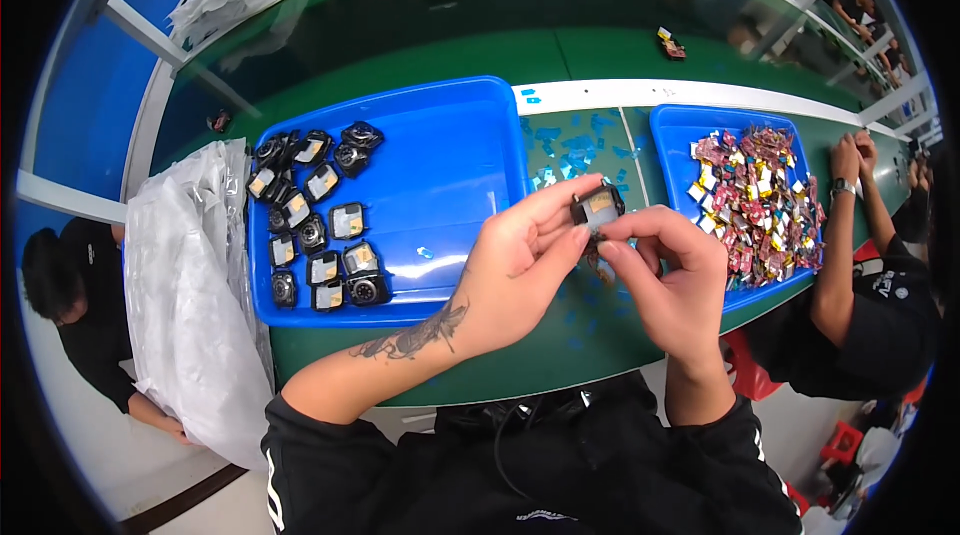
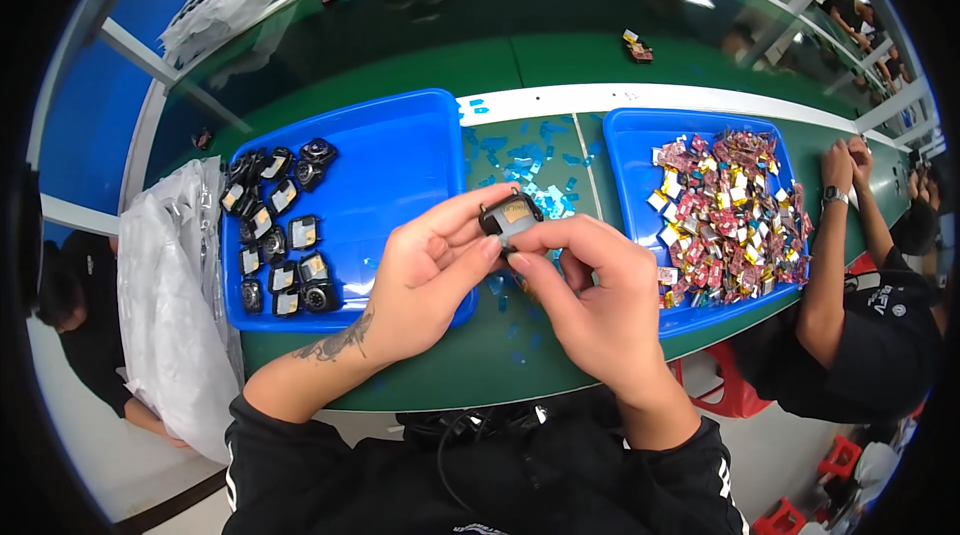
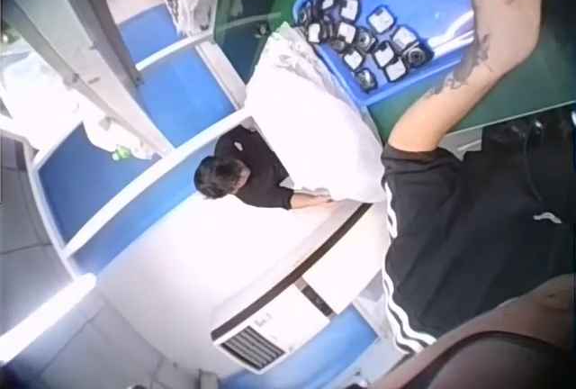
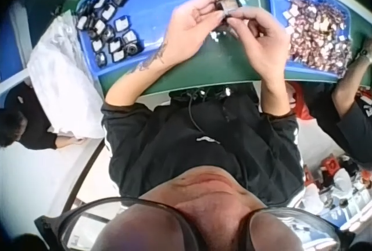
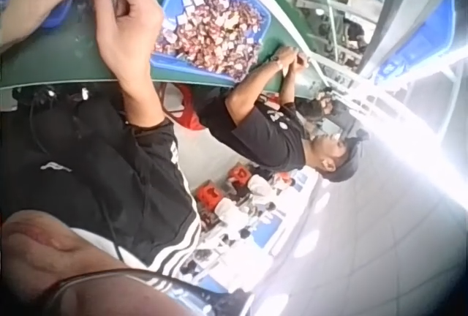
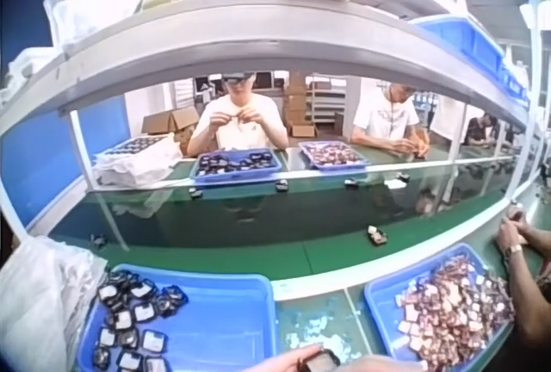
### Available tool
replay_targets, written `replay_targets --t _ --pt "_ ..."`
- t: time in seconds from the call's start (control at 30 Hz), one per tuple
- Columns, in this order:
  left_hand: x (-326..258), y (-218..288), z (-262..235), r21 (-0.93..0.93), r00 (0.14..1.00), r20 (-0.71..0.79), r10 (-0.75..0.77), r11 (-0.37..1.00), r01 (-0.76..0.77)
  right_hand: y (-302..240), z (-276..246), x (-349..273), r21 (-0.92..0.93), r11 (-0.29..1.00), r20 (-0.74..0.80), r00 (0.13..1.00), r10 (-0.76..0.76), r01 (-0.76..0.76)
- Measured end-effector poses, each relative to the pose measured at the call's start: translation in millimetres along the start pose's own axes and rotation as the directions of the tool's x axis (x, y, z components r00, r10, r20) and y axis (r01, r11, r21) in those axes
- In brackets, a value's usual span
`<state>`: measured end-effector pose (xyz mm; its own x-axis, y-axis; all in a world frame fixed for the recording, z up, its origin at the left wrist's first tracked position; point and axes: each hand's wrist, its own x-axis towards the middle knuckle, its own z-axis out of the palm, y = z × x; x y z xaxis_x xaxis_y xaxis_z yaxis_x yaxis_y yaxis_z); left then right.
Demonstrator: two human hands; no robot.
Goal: Assembling small electronic components (likely rechargeable batteries or screens) on a factory conveyor line.
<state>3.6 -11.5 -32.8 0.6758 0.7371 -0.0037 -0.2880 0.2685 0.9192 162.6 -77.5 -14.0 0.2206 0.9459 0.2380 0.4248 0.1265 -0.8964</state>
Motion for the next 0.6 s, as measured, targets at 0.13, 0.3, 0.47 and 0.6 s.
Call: replay_targets --t 0.13,0.3,0.47,0.6 --pt "-2.7 -3.4 -0.1 0.004 0.999 -0.024 0.032 0.999 -0.032 -2.6 7.7 3.7 -0.097 0.993 -0.105 0.992 -0.074 0.063" --pt "-3.6 1.1 0.9 0.044 0.998 0.003 -0.059 0.997 0.059 -4.1 7.1 5.2 -0.159 0.981 -0.104 0.987 -0.124 0.107" --pt "-3.8 -4.5 1.1 0.077 0.999 0.024 0.022 0.997 -0.024 -3.4 6.2 7.2 -0.183 0.972 -0.089 0.982 -0.165 0.146" --pt "-4.8 -4.7 2.2 0.101 0.999 0.025 0.021 0.995 -0.023 -4.3 4.8 6.6 -0.166 0.982 -0.068 0.993 -0.102 0.089"
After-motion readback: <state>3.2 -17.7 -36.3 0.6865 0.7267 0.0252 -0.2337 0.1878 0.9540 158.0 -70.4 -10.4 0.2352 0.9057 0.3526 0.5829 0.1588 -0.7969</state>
